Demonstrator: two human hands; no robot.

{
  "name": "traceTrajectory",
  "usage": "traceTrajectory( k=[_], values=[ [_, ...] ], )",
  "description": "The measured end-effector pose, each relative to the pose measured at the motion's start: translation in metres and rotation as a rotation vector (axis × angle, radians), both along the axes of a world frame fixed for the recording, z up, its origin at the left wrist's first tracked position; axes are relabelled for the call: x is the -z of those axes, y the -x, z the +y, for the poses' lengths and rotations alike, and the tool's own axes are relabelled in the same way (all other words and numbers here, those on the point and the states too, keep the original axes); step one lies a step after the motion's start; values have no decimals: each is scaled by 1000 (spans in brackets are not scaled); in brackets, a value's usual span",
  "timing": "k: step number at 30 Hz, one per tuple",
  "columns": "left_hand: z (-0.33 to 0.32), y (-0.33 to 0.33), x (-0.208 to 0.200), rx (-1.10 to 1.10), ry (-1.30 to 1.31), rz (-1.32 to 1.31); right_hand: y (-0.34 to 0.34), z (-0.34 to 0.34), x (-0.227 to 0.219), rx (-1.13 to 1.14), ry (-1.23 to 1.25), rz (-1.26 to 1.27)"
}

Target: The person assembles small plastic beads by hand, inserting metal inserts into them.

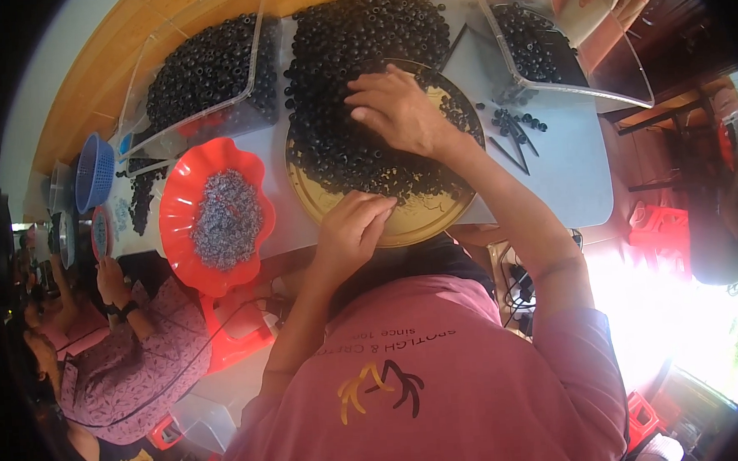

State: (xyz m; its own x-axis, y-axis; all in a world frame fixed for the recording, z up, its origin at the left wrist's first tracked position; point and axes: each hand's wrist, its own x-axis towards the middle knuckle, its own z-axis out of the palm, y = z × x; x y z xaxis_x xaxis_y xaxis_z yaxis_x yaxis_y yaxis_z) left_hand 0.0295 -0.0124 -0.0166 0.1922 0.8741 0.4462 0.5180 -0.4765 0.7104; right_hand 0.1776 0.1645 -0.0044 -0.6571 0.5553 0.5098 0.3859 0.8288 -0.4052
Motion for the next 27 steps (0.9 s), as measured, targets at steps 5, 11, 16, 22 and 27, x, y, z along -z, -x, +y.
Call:
traceTrajectory(
  k=[5,11,16,22,27],
  values=[
    [-5,5,-2,1,11,-69,-18,-2,-28,163,196,273],
    [-37,30,-44,56,-57,-57,-49,-18,-40,262,399,399],
    [-55,101,-86,-101,-85,83,-53,-44,-34,176,670,413],
    [-51,194,-100,-542,186,452,-35,-62,-37,64,736,390],
    [-40,209,-83,-548,400,699,-37,-71,-38,6,682,341]
  ],
)
